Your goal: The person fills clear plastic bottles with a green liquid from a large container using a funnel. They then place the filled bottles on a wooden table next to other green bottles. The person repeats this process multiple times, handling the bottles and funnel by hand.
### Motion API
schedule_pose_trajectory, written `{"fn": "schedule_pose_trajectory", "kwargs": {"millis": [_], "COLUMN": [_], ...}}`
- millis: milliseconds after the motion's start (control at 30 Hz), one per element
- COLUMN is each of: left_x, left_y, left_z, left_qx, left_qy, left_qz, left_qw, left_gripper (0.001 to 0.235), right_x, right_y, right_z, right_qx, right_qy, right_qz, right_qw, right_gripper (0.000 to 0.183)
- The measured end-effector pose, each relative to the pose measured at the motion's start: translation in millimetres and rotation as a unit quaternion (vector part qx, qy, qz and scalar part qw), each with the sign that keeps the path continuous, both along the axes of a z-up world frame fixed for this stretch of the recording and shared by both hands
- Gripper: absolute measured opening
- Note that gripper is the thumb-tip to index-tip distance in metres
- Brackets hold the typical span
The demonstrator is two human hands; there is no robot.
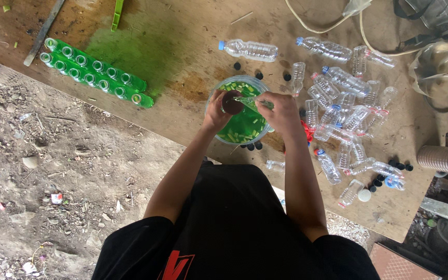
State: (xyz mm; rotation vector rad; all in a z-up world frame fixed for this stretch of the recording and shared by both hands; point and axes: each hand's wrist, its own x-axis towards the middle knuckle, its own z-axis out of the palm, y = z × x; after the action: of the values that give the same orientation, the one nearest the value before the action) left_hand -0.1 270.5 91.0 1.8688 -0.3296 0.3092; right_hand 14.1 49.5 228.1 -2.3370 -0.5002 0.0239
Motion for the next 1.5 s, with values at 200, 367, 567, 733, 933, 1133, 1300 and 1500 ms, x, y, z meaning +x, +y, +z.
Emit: {"fn": "schedule_pose_trajectory", "kwargs": {"millis": [200, 367, 567, 733, 933, 1133, 1300, 1500], "left_x": [0.6, 0.1, 0.1, 0.1, 1.6, 0.8, -0.1, -0.4], "left_y": [-1.9, -0.1, 0.9, 0.1, 1.2, 0.4, 0.3, 2.1], "left_z": [-2.7, -4.8, -4.2, -9.4, -17.9, -17.8, -14.6, -15.7], "left_qx": [0.004, -0.011, -0.005, -0.005, 0.012, -0.001, 0.003, -0.008], "left_qy": [0.024, 0.033, 0.017, -0.007, -0.001, 0.029, 0.024, 0.001], "left_qz": [0.028, 0.014, 0.002, 0.01, 0.018, 0.017, 0.016, 0.004], "left_qw": [0.999, 0.999, 1.0, 1.0, 1.0, 0.999, 1.0, 1.0], "left_gripper": [0.043, 0.04, 0.032, 0.032, 0.03, 0.028, 0.028, 0.028], "right_x": [2.0, -1.9, -1.3, -2.9, -5.1, -6.3, -7.2, -7.3], "right_y": [0.1, -3.4, -6.7, -7.1, -6.6, -5.5, -5.1, -4.4], "right_z": [9.2, 24.7, 39.7, 49.3, 61.0, 67.6, 69.6, 72.9], "right_qx": [-0.031, -0.015, -0.005, -0.037, -0.04, -0.046, -0.054, -0.063], "right_qy": [0.036, 0.005, 0.013, -0.016, 0.002, 0.015, 0.01, 0.011], "right_qz": [-0.011, -0.013, -0.013, -0.016, -0.01, -0.018, -0.015, -0.019], "right_qw": [0.999, 1.0, 1.0, 0.999, 0.999, 0.999, 0.998, 0.998], "right_gripper": [0.009, 0.01, 0.01, 0.009, 0.01, 0.009, 0.009, 0.009]}}
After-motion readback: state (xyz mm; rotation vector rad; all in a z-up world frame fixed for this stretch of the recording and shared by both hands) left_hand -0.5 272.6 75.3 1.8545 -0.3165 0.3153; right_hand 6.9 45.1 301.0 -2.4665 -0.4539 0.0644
